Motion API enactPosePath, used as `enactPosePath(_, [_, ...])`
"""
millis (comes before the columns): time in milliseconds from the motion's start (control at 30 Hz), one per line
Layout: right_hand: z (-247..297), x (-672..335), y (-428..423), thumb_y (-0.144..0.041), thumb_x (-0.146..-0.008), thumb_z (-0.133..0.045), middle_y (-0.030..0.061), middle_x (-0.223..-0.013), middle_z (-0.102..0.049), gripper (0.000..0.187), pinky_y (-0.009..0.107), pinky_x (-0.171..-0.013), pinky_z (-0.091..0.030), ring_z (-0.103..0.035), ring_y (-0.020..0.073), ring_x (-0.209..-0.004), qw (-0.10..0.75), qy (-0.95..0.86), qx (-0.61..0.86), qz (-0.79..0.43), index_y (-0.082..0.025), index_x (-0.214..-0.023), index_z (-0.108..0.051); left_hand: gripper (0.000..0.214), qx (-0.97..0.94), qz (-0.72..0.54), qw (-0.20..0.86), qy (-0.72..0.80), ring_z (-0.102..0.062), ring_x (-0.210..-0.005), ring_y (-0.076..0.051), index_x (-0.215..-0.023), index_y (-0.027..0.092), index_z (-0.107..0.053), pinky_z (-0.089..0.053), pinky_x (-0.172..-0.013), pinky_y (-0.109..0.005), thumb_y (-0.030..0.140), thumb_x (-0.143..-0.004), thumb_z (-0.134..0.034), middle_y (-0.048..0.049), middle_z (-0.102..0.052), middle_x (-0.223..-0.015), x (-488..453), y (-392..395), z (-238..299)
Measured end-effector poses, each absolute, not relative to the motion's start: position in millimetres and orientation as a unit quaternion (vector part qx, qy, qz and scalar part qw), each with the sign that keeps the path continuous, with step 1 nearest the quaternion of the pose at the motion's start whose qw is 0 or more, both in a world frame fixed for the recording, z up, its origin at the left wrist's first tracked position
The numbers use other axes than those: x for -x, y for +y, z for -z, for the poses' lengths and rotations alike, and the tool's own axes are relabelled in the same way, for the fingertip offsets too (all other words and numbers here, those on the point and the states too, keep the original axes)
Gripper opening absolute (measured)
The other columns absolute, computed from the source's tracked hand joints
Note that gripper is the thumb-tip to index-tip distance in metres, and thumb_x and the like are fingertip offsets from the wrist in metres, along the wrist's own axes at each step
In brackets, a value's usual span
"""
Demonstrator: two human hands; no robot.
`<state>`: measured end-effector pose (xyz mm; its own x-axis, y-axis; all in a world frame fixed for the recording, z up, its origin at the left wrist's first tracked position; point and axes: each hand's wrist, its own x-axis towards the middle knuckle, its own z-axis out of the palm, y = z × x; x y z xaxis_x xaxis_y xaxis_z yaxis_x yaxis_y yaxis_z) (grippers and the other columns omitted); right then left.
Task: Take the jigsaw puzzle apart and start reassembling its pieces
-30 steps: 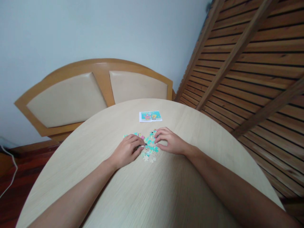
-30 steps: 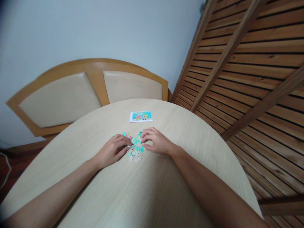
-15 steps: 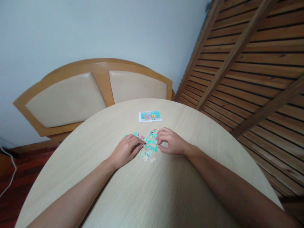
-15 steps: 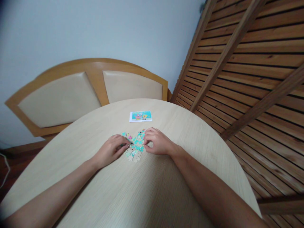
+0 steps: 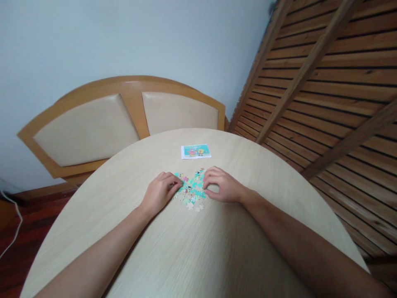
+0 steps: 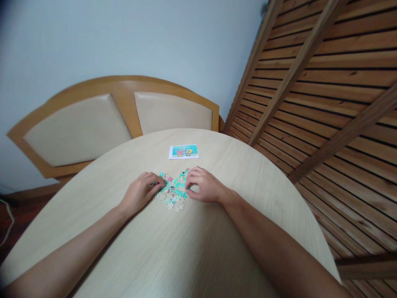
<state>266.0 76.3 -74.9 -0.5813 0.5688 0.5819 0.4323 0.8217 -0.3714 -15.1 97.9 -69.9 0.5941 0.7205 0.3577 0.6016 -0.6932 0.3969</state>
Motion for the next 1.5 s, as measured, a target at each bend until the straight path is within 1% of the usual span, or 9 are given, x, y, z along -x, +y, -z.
enactPosePath(67, [73.6, -263.1, 74.3, -0.024, -0.083, -0.070, 0.0051, -0.085, -0.068, 0.003, 0.040, -0.094, -0.049, -0.062, 0.0210, -0.092, 0.360, -0.886, 0.274, -0.099, -0.021, -0.083, -0.069, 0.013, -0.889, -0.242, 0.114, 0.371, -0.060, -0.091, -0.021, -0.094, 0.022, -0.070, -0.048, -0.084, -0.035, 0.029, -0.098, -0.059, -0.0039, -0.070, -0.096, 14.5, 97.4, 69.7])
enactPosePath(233, [73.2, -256.9, 70.6, -0.038, -0.078, -0.079, 0.0056, -0.090, -0.067, 0.020, 0.043, -0.100, -0.046, -0.063, 0.0210, -0.093, 0.332, -0.899, 0.259, -0.123, -0.021, -0.088, -0.073, 0.018, -0.901, -0.226, 0.106, 0.354, -0.061, -0.091, -0.021, -0.097, 0.023, -0.072, -0.049, -0.085, -0.034, 0.034, -0.099, -0.059, -0.0039, -0.072, -0.098, 14.1, 97.2, 69.0])
enactPosePath(400, [74.3, -257.6, 71.8, -0.038, -0.082, -0.076, 0.0070, -0.093, -0.067, 0.021, 0.044, -0.100, -0.046, -0.062, 0.0215, -0.094, 0.325, -0.901, 0.267, -0.105, -0.022, -0.096, -0.076, 0.022, -0.910, -0.221, 0.098, 0.337, -0.062, -0.089, -0.021, -0.097, 0.023, -0.074, -0.049, -0.082, -0.035, 0.037, -0.100, -0.057, -0.0048, -0.072, -0.097, 11.7, 95.1, 66.8])
enactPosePath(533, [75.6, -259.9, 73.4, -0.040, -0.084, -0.075, 0.0077, -0.097, -0.068, 0.025, 0.044, -0.100, -0.047, -0.062, 0.0223, -0.097, 0.315, -0.903, 0.278, -0.092, -0.023, -0.102, -0.077, 0.021, -0.914, -0.241, 0.087, 0.315, -0.061, -0.092, -0.022, -0.105, 0.021, -0.071, -0.049, -0.083, -0.036, 0.037, -0.099, -0.058, -0.0068, -0.071, -0.098, 7.8, 90.7, 63.3])
enactPosePath(667, [76.5, -259.4, 74.3, -0.037, -0.088, -0.071, 0.0073, -0.099, -0.069, 0.019, 0.042, -0.097, -0.048, -0.061, 0.0214, -0.098, 0.315, -0.902, 0.283, -0.086, -0.024, -0.101, -0.078, 0.020, -0.933, -0.226, 0.080, 0.269, -0.061, -0.099, -0.023, -0.108, 0.021, -0.070, -0.048, -0.088, -0.038, 0.035, -0.099, -0.059, -0.0079, -0.069, -0.105, 5.4, 87.2, 61.4])
enactPosePath(933, [83.8, -257.7, 77.0, -0.023, -0.090, -0.068, 0.0062, -0.097, -0.071, 0.012, 0.041, -0.096, -0.049, -0.061, 0.0212, -0.098, 0.341, -0.880, 0.321, -0.075, -0.024, -0.096, -0.078, 0.019, -0.942, -0.213, 0.081, 0.245, -0.061, -0.096, -0.021, -0.099, 0.023, -0.074, -0.048, -0.086, -0.037, 0.030, -0.100, -0.056, -0.0063, -0.069, -0.101, 5.4, 86.4, 61.9])
enactPosePath(1100, [84.5, -257.8, 77.4, -0.022, -0.090, -0.066, 0.0066, -0.098, -0.072, 0.011, 0.041, -0.095, -0.049, -0.062, 0.0223, -0.100, 0.341, -0.871, 0.345, -0.072, -0.022, -0.095, -0.075, 0.021, -0.942, -0.199, 0.068, 0.261, -0.060, -0.103, -0.024, -0.110, 0.023, -0.073, -0.048, -0.088, -0.040, 0.028, -0.098, -0.056, -0.0083, -0.067, -0.108, 4.5, 85.7, 61.4])
enactPosePath(1267, [76.7, -255.6, 72.7, -0.026, -0.089, -0.067, 0.0075, -0.096, -0.070, 0.010, 0.042, -0.097, -0.048, -0.062, 0.0223, -0.098, 0.331, -0.885, 0.316, -0.089, -0.022, -0.095, -0.074, 0.026, -0.942, -0.194, 0.067, 0.264, -0.058, -0.113, -0.026, -0.118, 0.024, -0.071, -0.047, -0.094, -0.044, 0.028, -0.098, -0.054, -0.0093, -0.065, -0.116, 3.9, 84.1, 61.7])
enactPosePath(1500, [77.8, -256.0, 71.0, -0.035, -0.086, -0.071, 0.0090, -0.105, -0.069, 0.027, 0.045, -0.099, -0.047, -0.060, 0.0246, -0.104, 0.299, -0.892, 0.325, -0.097, -0.022, -0.110, -0.073, 0.033, -0.942, -0.182, 0.067, 0.273, -0.056, -0.117, -0.028, -0.128, 0.022, -0.064, -0.045, -0.101, -0.046, 0.034, -0.099, -0.053, -0.0114, -0.063, -0.125, 4.9, 84.2, 63.0])
